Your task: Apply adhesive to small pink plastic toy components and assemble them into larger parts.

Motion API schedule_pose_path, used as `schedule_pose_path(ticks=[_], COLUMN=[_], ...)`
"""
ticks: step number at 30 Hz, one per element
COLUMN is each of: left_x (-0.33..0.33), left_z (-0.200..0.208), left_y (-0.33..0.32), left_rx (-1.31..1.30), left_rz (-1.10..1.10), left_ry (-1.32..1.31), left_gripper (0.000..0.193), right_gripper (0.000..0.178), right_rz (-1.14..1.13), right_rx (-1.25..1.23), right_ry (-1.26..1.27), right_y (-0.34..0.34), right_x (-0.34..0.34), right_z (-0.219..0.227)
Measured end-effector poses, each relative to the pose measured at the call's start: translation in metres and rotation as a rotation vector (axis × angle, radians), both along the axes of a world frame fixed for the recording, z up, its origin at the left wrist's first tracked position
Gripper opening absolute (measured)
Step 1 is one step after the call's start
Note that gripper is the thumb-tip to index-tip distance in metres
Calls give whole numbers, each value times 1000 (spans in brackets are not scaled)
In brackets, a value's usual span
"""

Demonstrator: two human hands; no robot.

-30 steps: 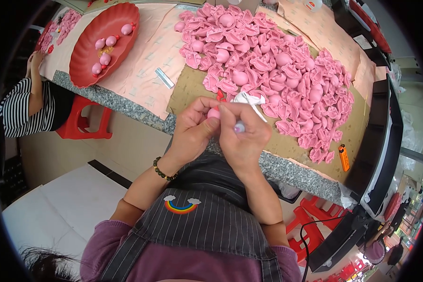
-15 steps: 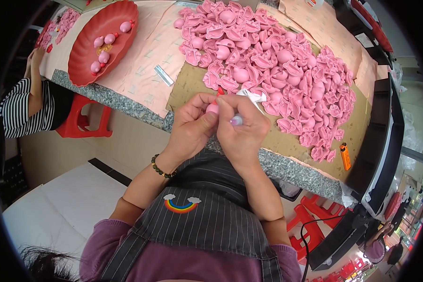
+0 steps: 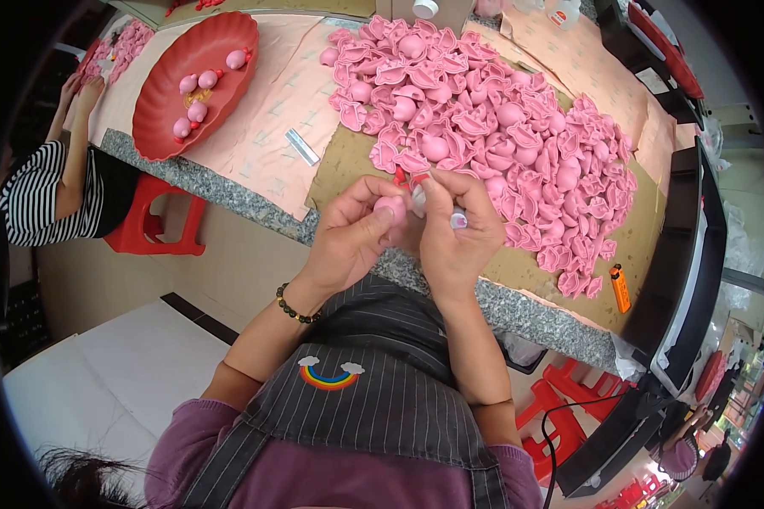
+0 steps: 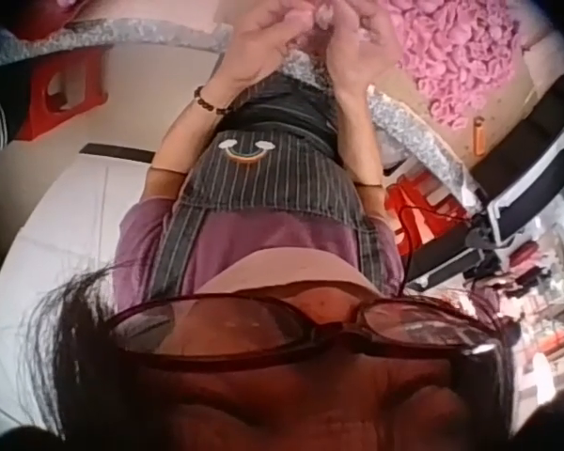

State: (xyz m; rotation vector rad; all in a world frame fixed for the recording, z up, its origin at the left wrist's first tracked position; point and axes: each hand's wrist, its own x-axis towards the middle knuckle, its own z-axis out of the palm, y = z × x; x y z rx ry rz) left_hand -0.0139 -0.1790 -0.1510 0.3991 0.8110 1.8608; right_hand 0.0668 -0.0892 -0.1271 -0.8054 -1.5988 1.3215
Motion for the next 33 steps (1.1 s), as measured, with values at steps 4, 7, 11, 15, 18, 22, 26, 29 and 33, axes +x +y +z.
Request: schedule_pose_path(ticks=[4,7,11,15,18,22,26,29,33], left_x=[0,1,1,-2,-3,-3,1,2,0], left_z=[5,4,5,6,4,4,13,18,29], left_y=[-1,-2,-1,3,3,3,7,9,18], left_rx=[20,1,41,-24,10,23,-96,-129,-225], left_rz=[1,14,16,-8,-8,-23,25,29,-75], left_ry=[-11,163,7,-111,-116,-112,-111,-20,153], left_gripper=[9,6,5,26,32,30,28,29,38], right_gripper=[9,7,6,5,5,7,7,7,7], right_rz=[26,59,142,218,222,202,230,282,297], right_rx=[-91,-106,109,83,-2,-8,75,7,218], right_ry=[67,31,115,90,41,41,90,83,69], right_y=[-3,-2,6,4,3,2,4,8,17], right_x=[1,6,11,17,19,21,21,28,38], right_z=[3,3,-8,-6,-6,-5,-6,1,13])
